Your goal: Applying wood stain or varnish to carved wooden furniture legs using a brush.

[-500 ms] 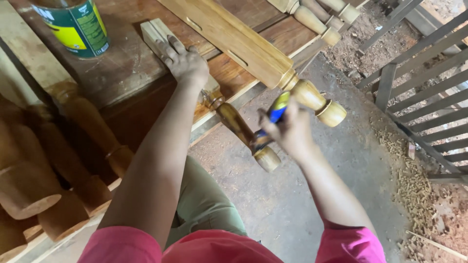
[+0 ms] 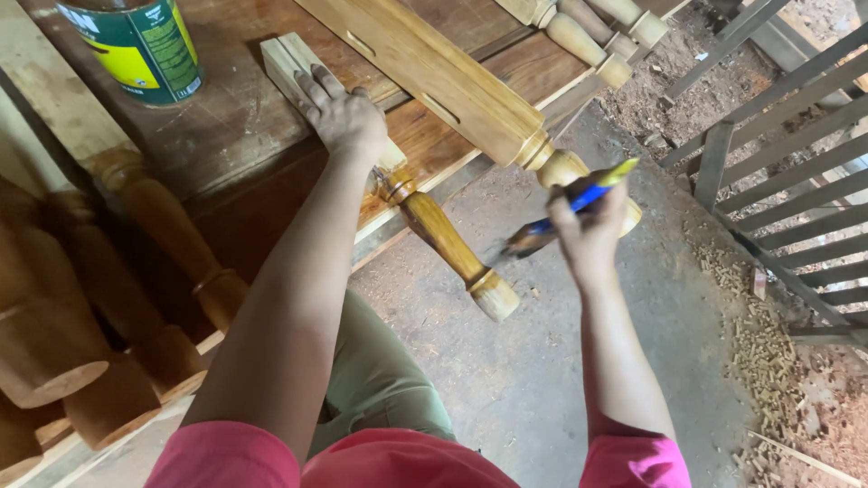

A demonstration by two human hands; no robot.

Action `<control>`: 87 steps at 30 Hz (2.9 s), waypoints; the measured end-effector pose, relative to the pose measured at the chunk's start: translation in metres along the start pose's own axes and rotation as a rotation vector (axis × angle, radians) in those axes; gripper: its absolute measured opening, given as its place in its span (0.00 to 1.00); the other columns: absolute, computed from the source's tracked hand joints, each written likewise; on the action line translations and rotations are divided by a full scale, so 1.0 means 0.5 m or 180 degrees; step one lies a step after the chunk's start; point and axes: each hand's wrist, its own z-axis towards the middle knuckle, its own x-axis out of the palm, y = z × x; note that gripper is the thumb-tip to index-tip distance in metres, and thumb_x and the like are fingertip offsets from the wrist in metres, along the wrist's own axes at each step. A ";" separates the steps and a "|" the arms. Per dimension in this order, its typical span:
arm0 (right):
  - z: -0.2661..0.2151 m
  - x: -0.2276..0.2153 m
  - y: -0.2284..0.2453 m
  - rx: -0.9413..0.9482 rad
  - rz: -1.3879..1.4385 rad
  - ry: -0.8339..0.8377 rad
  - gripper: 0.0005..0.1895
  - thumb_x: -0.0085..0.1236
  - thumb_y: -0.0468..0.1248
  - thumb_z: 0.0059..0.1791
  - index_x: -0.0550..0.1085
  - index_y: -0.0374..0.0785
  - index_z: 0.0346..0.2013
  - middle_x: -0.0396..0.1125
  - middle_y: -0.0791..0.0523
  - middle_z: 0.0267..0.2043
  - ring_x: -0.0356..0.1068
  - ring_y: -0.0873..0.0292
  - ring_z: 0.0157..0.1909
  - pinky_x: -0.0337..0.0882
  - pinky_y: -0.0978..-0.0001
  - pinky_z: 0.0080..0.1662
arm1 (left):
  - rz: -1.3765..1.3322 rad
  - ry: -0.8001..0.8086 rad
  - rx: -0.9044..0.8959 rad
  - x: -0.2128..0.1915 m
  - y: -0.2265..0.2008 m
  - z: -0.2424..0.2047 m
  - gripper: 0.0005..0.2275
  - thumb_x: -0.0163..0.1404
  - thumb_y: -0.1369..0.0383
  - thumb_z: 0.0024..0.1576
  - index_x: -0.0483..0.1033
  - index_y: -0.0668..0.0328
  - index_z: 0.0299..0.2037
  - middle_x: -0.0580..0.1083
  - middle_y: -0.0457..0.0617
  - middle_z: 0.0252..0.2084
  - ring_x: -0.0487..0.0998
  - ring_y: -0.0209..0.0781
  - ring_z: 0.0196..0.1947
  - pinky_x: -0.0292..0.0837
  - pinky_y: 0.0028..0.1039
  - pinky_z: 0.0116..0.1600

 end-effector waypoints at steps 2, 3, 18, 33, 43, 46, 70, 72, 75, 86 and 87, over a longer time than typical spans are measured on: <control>0.005 -0.019 -0.005 -0.0017 -0.0419 -0.0200 0.20 0.61 0.25 0.53 0.60 0.40 0.50 0.64 0.57 0.41 0.71 0.62 0.41 0.76 0.70 0.44 | -0.0012 -0.0154 0.0041 0.014 0.003 0.009 0.18 0.40 0.60 0.64 0.80 0.63 0.51 0.44 0.66 0.76 0.38 0.73 0.74 0.35 0.62 0.74; 0.001 -0.023 -0.007 -0.0085 -0.0330 -0.0466 0.19 0.60 0.25 0.55 0.60 0.39 0.51 0.63 0.57 0.40 0.68 0.63 0.40 0.73 0.72 0.44 | 0.0034 -0.0267 0.0094 0.019 0.005 0.010 0.18 0.41 0.60 0.66 0.80 0.64 0.51 0.45 0.65 0.76 0.39 0.72 0.75 0.36 0.62 0.74; -0.208 -0.098 -0.055 0.0589 0.1150 -0.1557 0.13 0.51 0.23 0.55 0.59 0.42 0.44 0.63 0.57 0.36 0.67 0.63 0.35 0.71 0.73 0.39 | 0.0209 -0.0155 0.0297 -0.014 0.009 -0.015 0.19 0.47 0.56 0.62 0.79 0.63 0.52 0.46 0.66 0.74 0.42 0.73 0.73 0.46 0.62 0.71; -0.247 -0.096 -0.050 0.0415 0.1297 -0.1476 0.12 0.55 0.27 0.56 0.61 0.40 0.44 0.67 0.54 0.38 0.71 0.59 0.38 0.74 0.66 0.44 | 0.0161 -0.0298 0.0163 -0.014 0.023 -0.016 0.19 0.50 0.56 0.61 0.77 0.64 0.53 0.46 0.66 0.74 0.41 0.71 0.73 0.45 0.61 0.71; -0.236 -0.099 -0.062 0.0450 0.2116 -0.1955 0.09 0.54 0.25 0.60 0.62 0.37 0.45 0.66 0.52 0.36 0.71 0.56 0.40 0.72 0.68 0.44 | -0.0463 -0.0840 0.0493 -0.008 0.066 -0.028 0.12 0.53 0.62 0.60 0.79 0.62 0.46 0.52 0.64 0.74 0.44 0.73 0.74 0.50 0.61 0.70; -0.234 -0.052 -0.031 0.0867 0.2083 -0.1528 0.09 0.54 0.28 0.58 0.62 0.40 0.43 0.69 0.51 0.38 0.70 0.57 0.39 0.71 0.68 0.42 | -0.1171 -0.1064 0.0555 -0.016 0.090 -0.044 0.07 0.51 0.66 0.59 0.80 0.56 0.43 0.53 0.66 0.73 0.44 0.77 0.73 0.49 0.59 0.71; -0.213 -0.044 0.038 0.0884 0.0883 -0.0761 0.19 0.64 0.24 0.48 0.62 0.39 0.43 0.67 0.56 0.39 0.74 0.58 0.43 0.76 0.68 0.49 | -0.2414 -0.0685 -0.0309 -0.047 0.126 -0.071 0.26 0.69 0.70 0.46 0.65 0.60 0.49 0.61 0.60 0.64 0.76 0.52 0.58 0.76 0.34 0.63; -0.193 -0.042 0.056 0.0748 0.1083 -0.0850 0.19 0.64 0.24 0.48 0.62 0.41 0.43 0.67 0.56 0.37 0.73 0.59 0.40 0.77 0.68 0.48 | -0.2317 -0.0737 -0.0354 -0.048 0.125 -0.069 0.27 0.69 0.71 0.46 0.64 0.59 0.51 0.57 0.63 0.66 0.71 0.58 0.60 0.74 0.37 0.63; -0.173 0.004 0.100 0.0514 0.1032 -0.0869 0.19 0.66 0.25 0.48 0.63 0.42 0.42 0.66 0.57 0.37 0.70 0.61 0.39 0.77 0.69 0.47 | -0.2110 -0.0683 -0.0385 -0.060 0.118 -0.083 0.32 0.69 0.70 0.47 0.62 0.58 0.58 0.53 0.65 0.67 0.65 0.66 0.63 0.71 0.40 0.63; -0.077 0.106 0.140 -0.0881 -0.0716 0.0353 0.19 0.70 0.36 0.50 0.63 0.42 0.38 0.65 0.61 0.25 0.67 0.69 0.26 0.68 0.78 0.28 | -0.2011 -0.0755 -0.0391 -0.055 0.115 -0.082 0.35 0.68 0.68 0.48 0.60 0.54 0.64 0.54 0.64 0.67 0.65 0.71 0.62 0.70 0.47 0.62; -0.070 0.099 0.140 -0.0739 -0.0793 0.0255 0.20 0.71 0.36 0.50 0.63 0.41 0.38 0.65 0.61 0.26 0.67 0.69 0.26 0.67 0.77 0.29 | -0.1939 -0.0823 -0.0468 -0.056 0.112 -0.080 0.36 0.68 0.67 0.46 0.59 0.54 0.63 0.53 0.63 0.67 0.64 0.71 0.62 0.70 0.48 0.61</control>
